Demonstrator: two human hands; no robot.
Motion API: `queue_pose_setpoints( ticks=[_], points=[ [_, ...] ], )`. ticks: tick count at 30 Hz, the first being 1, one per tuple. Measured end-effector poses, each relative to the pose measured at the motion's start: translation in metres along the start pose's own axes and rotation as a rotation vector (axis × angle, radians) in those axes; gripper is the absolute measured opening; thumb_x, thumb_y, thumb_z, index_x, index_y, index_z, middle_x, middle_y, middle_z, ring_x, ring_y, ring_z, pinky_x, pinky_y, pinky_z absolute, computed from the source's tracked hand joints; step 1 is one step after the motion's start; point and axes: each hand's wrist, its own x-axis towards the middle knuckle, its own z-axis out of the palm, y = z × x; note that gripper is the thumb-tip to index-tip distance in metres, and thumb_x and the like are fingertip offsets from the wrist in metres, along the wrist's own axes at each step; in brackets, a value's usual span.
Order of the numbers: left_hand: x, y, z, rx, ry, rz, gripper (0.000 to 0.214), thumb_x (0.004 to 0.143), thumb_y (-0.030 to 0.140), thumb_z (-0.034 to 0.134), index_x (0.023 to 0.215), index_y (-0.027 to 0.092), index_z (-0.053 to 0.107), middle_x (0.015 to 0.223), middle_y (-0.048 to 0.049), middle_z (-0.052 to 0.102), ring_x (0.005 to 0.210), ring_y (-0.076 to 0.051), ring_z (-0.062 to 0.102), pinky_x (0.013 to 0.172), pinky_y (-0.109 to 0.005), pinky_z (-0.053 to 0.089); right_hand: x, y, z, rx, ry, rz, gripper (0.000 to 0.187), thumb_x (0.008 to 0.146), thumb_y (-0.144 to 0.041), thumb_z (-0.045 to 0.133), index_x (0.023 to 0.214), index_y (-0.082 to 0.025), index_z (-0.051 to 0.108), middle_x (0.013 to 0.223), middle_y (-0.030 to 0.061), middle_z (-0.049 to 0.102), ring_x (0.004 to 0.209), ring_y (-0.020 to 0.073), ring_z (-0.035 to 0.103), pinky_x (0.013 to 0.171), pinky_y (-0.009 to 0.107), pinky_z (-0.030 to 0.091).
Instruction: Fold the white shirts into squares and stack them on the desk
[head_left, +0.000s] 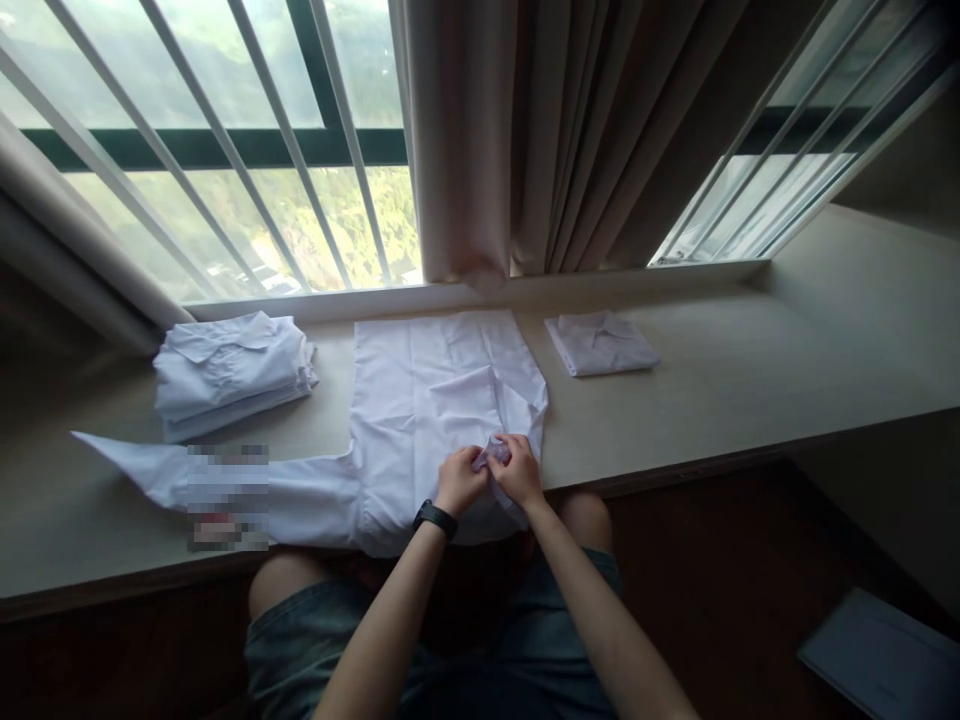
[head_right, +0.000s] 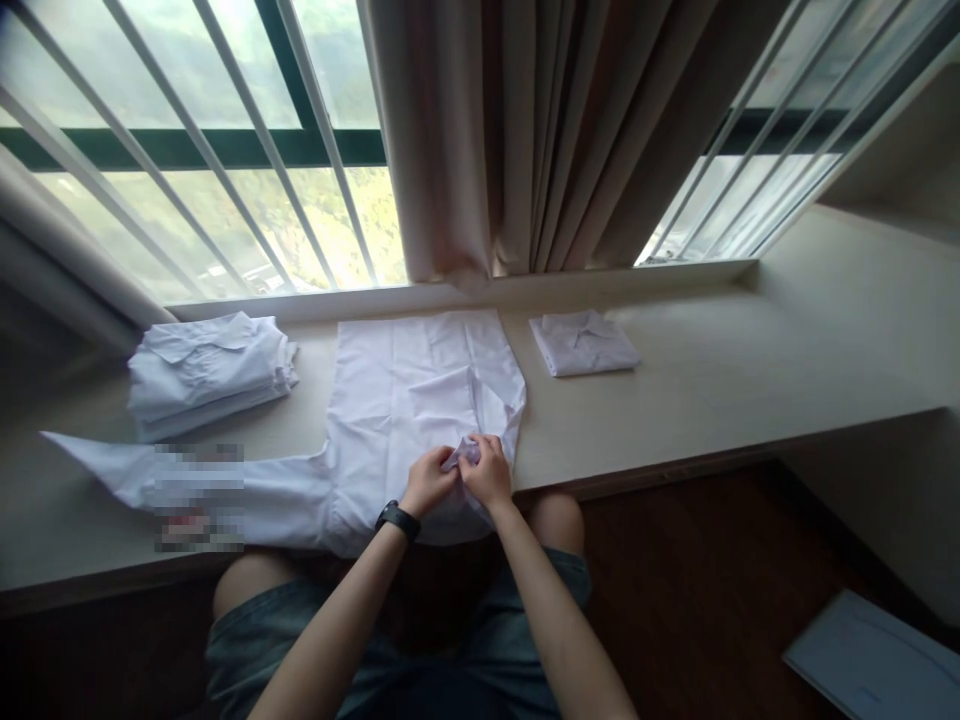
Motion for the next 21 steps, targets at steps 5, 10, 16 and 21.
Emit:
queue_pose_setpoints(
  ticks=[5,10,16,21],
  points=[
    [0.004,0.006,-0.001,-0.008,-0.061,-0.029,0.031,0.086,0.043,0.060,0.104,0.023,0.074,0.096,-0.0061,0.074,0.091,-0.022,0.066,0.077,-0.028,0.044,0.000,0.015,0.001,0.091,-0.013,0.026,0.023,0.074,-0.024,0.059,0.097,-0.020,0.063,0.095,0.0060,0.066,0.077,0.0196,0.060,0.077,0.034,0.052],
    [0.014,0.008,0.003,0.034,-0.097,-0.050,0.030,0.091,0.045,0.056,0.100,0.024,0.076,0.097,-0.0085,0.075,0.094,-0.024,0.067,0.076,-0.028,0.043,0.001,0.019,0.000,0.104,-0.020,0.038,0.018,0.074,-0.025,0.059,0.092,-0.022,0.061,0.089,0.0026,0.067,0.072,0.0174,0.059,0.072,0.031,0.050],
    [0.019,0.004,0.007,-0.007,-0.107,-0.091,0.032,0.092,0.046,0.054,0.091,0.023,0.077,0.089,-0.0058,0.076,0.085,-0.021,0.068,0.070,-0.027,0.043,0.000,0.022,0.001,0.137,0.006,0.018,0.020,0.074,-0.027,0.063,0.093,-0.021,0.061,0.091,0.0039,0.067,0.071,0.0165,0.059,0.072,0.030,0.051],
    [0.022,0.000,0.007,-0.069,-0.083,-0.116,0.030,0.089,0.043,0.059,0.093,0.020,0.077,0.090,-0.0063,0.076,0.085,-0.021,0.069,0.069,-0.026,0.044,0.001,0.024,-0.001,0.163,-0.016,0.056,0.019,0.075,-0.033,0.068,0.087,-0.021,0.061,0.087,0.0038,0.068,0.069,0.0165,0.059,0.071,0.030,0.051]
  ],
)
